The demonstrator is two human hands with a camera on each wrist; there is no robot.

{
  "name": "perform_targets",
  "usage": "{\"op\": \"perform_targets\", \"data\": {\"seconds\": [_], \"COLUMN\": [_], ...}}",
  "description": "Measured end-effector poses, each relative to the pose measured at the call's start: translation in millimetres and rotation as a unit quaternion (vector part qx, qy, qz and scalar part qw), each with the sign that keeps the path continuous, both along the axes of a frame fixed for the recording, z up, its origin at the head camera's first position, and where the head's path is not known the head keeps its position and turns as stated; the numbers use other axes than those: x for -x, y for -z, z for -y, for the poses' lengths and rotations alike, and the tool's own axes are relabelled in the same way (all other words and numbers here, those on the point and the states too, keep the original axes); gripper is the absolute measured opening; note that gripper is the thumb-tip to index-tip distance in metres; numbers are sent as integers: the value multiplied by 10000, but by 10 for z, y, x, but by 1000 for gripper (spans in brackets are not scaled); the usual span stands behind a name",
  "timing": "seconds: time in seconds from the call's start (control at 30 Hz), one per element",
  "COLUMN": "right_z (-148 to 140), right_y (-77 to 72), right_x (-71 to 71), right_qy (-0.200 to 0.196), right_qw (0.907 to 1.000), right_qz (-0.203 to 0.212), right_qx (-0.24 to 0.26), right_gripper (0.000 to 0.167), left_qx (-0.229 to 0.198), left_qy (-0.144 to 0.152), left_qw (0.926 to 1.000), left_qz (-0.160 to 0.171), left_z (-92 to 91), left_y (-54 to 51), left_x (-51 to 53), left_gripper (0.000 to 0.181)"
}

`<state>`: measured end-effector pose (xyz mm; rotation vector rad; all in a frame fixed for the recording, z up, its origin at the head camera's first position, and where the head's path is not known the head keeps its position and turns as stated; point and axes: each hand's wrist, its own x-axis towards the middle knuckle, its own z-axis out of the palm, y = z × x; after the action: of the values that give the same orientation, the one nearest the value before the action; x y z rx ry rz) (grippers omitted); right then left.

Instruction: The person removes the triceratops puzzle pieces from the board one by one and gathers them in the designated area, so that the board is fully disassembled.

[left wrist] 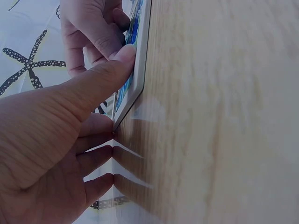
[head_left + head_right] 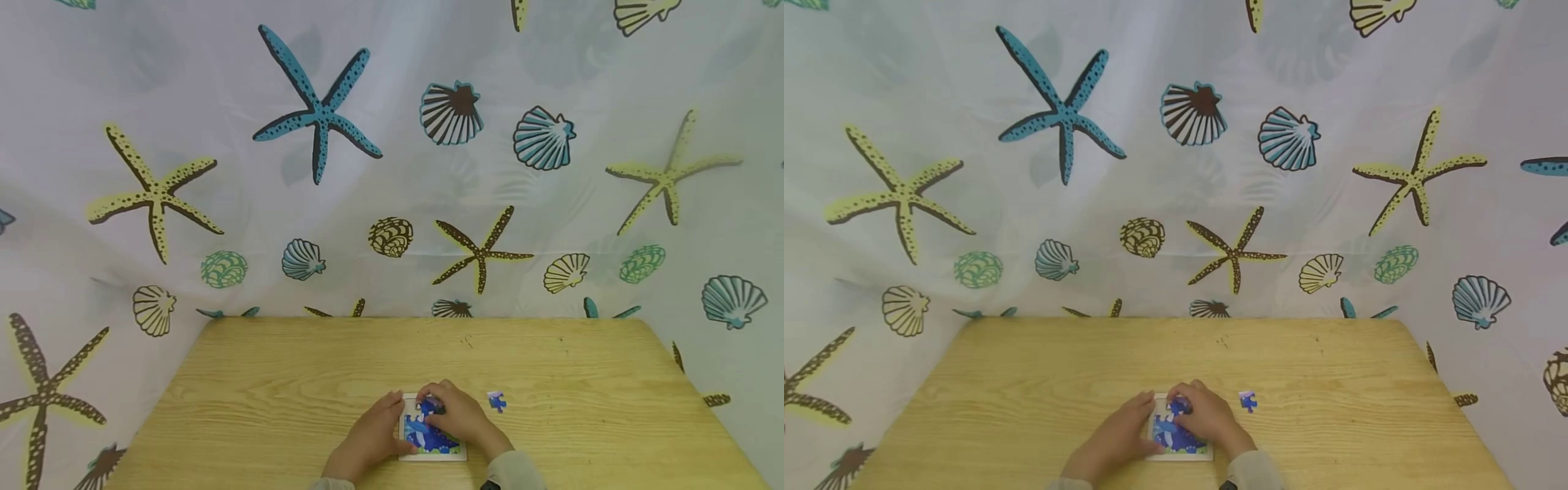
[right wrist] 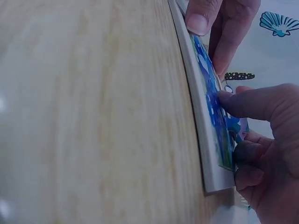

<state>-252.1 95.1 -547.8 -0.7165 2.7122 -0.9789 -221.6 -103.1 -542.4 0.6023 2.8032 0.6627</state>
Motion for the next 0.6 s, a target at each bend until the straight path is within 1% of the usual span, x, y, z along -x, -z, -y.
{"op": "perform_targets", "data": {"seconds": [0.07, 0.17, 0.27, 0.37, 0.53, 0.6], "right_z": [0, -9, -22, -36, -68, -90], "right_y": [13, 26, 49, 71, 62, 52], "right_x": [1, 8, 20, 37, 58, 63], "right_qy": [35, 101, 181, 272, 343, 445], "right_qw": [9999, 9990, 9953, 9907, 9857, 9824], "right_qz": [-33, 9, 185, 381, 525, 625], "right_qx": [91, 431, 937, 1276, 1563, 1701], "right_gripper": [26, 24, 23, 23, 23, 21], "left_qx": [-1, -22, -20, -17, -69, -84], "left_qy": [2, -7, -33, -56, -59, -69], "left_qw": [10000, 10000, 10000, 9999, 9999, 9999], "left_qz": [-6, 10, 40, 94, 120, 108], "left_z": [2, 0, -2, -3, -3, -6], "left_y": [-13, -29, -27, -20, -22, -25], "left_x": [-7, -11, -11, -6, -5, -7], "left_gripper": [86, 86, 87, 87, 87, 87]}}
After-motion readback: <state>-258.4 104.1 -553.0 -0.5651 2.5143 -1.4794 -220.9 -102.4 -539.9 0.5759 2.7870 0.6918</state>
